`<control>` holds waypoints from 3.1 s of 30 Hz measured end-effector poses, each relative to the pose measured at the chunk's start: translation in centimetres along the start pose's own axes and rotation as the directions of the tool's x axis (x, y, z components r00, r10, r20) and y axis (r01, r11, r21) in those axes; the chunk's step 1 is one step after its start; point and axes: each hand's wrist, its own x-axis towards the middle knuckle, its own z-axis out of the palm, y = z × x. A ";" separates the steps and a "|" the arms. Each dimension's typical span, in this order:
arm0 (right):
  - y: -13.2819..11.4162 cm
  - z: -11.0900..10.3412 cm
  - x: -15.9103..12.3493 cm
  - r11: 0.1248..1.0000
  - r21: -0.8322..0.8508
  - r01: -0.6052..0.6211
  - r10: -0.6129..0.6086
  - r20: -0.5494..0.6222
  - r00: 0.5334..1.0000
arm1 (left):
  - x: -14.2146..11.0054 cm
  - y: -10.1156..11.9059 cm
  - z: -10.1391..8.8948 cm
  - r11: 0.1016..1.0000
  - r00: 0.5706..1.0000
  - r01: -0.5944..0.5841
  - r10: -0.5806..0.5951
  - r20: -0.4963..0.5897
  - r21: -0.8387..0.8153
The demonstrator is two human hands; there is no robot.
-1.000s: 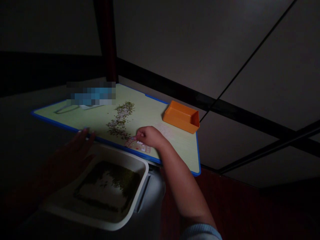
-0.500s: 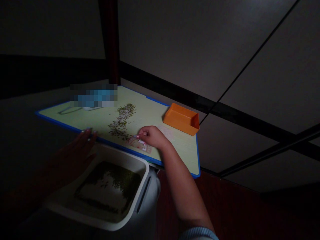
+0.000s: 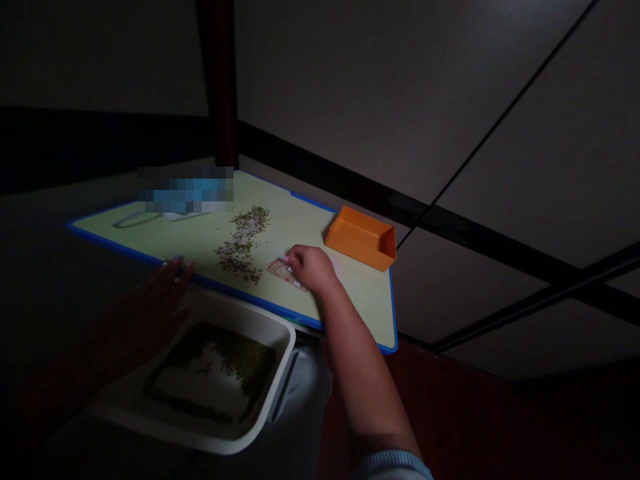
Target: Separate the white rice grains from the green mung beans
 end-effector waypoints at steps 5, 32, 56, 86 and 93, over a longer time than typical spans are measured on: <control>-0.1 0.1 0.0 0.999 0.049 0.012 -0.011 -0.029 1.000 | 0.0 0.0 -0.2 1.000 1.000 0.004 -0.004 0.009 -0.007; -0.2 0.2 -0.4 0.972 0.234 0.009 -0.049 0.166 0.985 | -0.5 -0.5 0.8 0.999 0.999 -0.044 0.045 -0.031 0.021; -0.3 0.5 -0.2 0.980 0.199 -0.011 -0.018 0.144 0.989 | -0.3 -0.5 0.5 1.000 1.000 -0.012 0.011 -0.021 -0.020; -0.1 0.2 -0.1 0.994 -0.018 -0.110 0.111 0.053 0.992 | -0.3 -0.5 0.7 0.999 0.999 -0.032 0.032 -0.007 0.024; 0.6 0.3 0.0 0.984 0.130 -0.125 0.121 0.045 0.992 | -0.2 -0.3 0.1 1.000 1.000 0.001 -0.001 -0.005 -0.022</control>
